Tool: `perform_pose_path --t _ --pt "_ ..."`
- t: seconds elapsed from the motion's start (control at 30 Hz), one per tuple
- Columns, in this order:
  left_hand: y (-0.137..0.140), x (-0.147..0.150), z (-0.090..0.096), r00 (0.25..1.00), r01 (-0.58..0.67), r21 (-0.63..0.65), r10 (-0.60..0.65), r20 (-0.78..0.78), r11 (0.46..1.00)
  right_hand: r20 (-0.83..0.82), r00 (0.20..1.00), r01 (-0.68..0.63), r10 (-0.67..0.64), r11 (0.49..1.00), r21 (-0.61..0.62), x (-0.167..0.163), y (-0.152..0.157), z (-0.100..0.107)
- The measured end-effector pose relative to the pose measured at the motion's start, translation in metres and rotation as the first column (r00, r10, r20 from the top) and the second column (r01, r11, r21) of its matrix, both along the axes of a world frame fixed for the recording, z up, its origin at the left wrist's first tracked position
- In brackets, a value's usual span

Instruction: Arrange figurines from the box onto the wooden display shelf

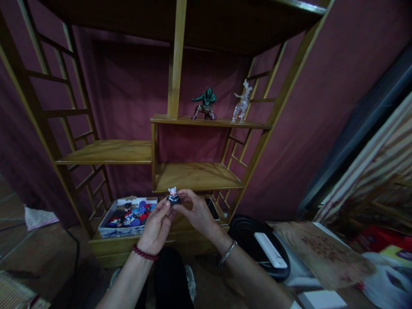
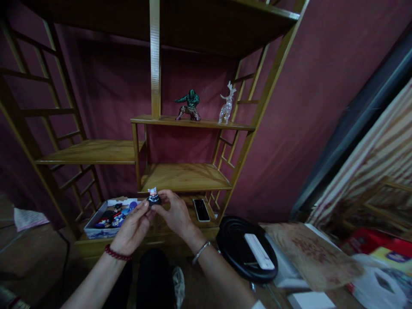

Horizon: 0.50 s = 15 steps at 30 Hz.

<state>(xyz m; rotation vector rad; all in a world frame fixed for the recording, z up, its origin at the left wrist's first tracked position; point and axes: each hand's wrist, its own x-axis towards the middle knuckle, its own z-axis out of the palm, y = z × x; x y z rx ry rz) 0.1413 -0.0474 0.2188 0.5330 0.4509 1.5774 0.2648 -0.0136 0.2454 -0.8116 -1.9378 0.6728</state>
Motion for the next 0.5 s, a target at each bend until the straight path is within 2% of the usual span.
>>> perform_pose_path --t 0.5 --pt "0.003 0.009 0.016 0.999 -0.037 -0.052 0.037 -0.011 0.998 -0.043 0.996 0.077 -0.075 0.996 0.041 0.004 0.002 0.005"
